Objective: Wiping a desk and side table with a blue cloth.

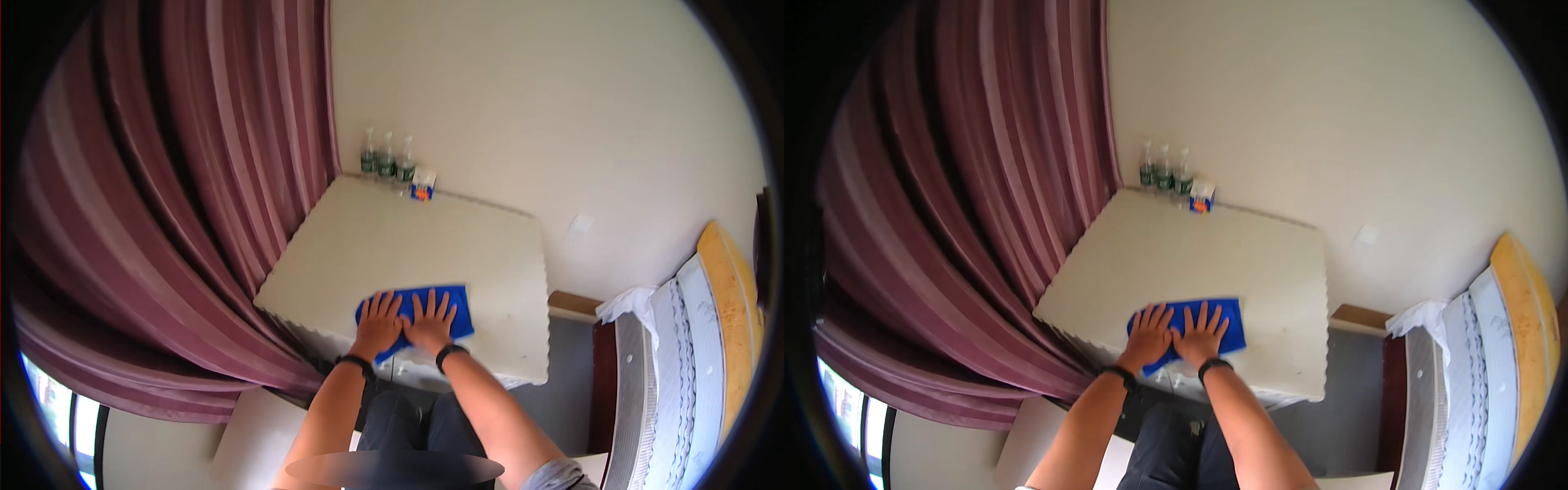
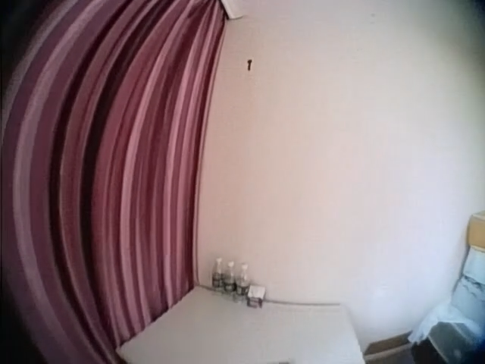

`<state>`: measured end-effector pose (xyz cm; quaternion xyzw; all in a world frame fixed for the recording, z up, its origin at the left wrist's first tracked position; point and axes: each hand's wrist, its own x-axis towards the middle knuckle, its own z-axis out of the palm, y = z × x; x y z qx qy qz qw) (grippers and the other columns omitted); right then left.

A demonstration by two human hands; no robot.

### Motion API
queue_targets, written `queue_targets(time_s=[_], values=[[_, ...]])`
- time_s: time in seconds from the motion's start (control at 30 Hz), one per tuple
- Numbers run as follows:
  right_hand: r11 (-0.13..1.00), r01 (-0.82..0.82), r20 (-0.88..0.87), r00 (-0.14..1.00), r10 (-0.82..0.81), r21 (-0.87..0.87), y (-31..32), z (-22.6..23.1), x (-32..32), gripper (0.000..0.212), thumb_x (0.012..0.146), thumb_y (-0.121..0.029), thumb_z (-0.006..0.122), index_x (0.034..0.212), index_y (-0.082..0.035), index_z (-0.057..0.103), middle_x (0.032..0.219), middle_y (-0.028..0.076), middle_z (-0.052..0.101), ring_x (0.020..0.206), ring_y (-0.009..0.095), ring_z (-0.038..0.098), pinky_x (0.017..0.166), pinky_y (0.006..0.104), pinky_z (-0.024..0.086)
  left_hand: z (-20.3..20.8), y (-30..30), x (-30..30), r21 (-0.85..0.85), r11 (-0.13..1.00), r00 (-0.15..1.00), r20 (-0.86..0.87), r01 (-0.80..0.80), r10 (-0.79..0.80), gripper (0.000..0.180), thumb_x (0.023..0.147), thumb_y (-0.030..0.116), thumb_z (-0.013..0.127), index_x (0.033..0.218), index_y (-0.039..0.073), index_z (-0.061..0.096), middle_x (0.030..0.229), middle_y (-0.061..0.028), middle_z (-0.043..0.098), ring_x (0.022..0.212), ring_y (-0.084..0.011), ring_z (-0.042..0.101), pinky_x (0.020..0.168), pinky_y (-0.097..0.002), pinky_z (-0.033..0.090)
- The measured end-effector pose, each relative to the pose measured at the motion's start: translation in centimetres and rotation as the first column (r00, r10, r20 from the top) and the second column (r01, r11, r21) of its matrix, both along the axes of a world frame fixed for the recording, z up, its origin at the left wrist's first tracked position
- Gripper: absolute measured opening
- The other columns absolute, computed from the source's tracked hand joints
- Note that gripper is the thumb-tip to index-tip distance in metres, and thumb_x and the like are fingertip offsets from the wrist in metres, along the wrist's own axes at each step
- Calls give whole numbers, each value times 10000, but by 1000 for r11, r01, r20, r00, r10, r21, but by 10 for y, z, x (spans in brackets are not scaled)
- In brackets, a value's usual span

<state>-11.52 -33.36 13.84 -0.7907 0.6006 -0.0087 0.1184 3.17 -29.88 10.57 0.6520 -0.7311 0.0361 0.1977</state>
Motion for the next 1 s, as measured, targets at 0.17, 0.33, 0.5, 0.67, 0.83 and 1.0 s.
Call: queue_targets(time_s=[0.17,0.33,0.5,0.67,0.83,1.0], values=[[999,-38,1,999,38,2,-91,15,27,732,985,-637,329,1607,-265,224,1687,142,49,1521,477,-51,1165,672,-59,2,-87,24,-55,995,996,24,-89,90,546,940,322,518,1462,162,499,1562,-80,412,1452,-331,340,1186,-567,228],[1000,-6,-26,1000,6,14,-191,13,57,694,1002,-611,314,1608,-288,213,1692,109,62,1532,446,-38,1180,644,-54,16,-190,51,109,987,993,43,-115,111,544,998,349,422,1523,208,416,1624,-56,319,1514,-281,238,1229,-523,138],[1000,14,-14,1000,-14,-3,-276,19,73,669,1013,-598,301,1608,-308,206,1692,100,74,1536,435,-33,1178,645,-55,33,-277,59,269,945,980,120,-186,158,570,1021,351,360,1574,227,300,1667,-44,201,1539,-279,156,1238,-520,109],[999,15,-2,1000,-15,-43,-317,13,87,658,1006,-598,322,1596,-315,254,1690,93,100,1537,432,-16,1177,646,-63,32,-321,73,267,946,981,108,-182,158,567,1021,357,355,1570,220,317,1665,-46,214,1538,-276,165,1237,-520,111],[991,54,20,998,-52,-125,-308,5,86,646,1002,-594,330,1587,-323,286,1688,87,122,1538,430,-2,1177,644,-67,34,-315,72,266,951,985,118,-156,129,572,1022,357,351,1574,214,306,1666,-54,206,1539,-282,160,1235,-525,111],[988,98,38,995,-94,-120,-261,2,80,646,1005,-593,330,1585,-313,292,1689,88,116,1535,437,-11,1177,643,-71,39,-274,72,323,943,988,147,-86,39,576,1033,352,335,1582,190,270,1669,-77,180,1541,-300,136,1233,-535,119]])
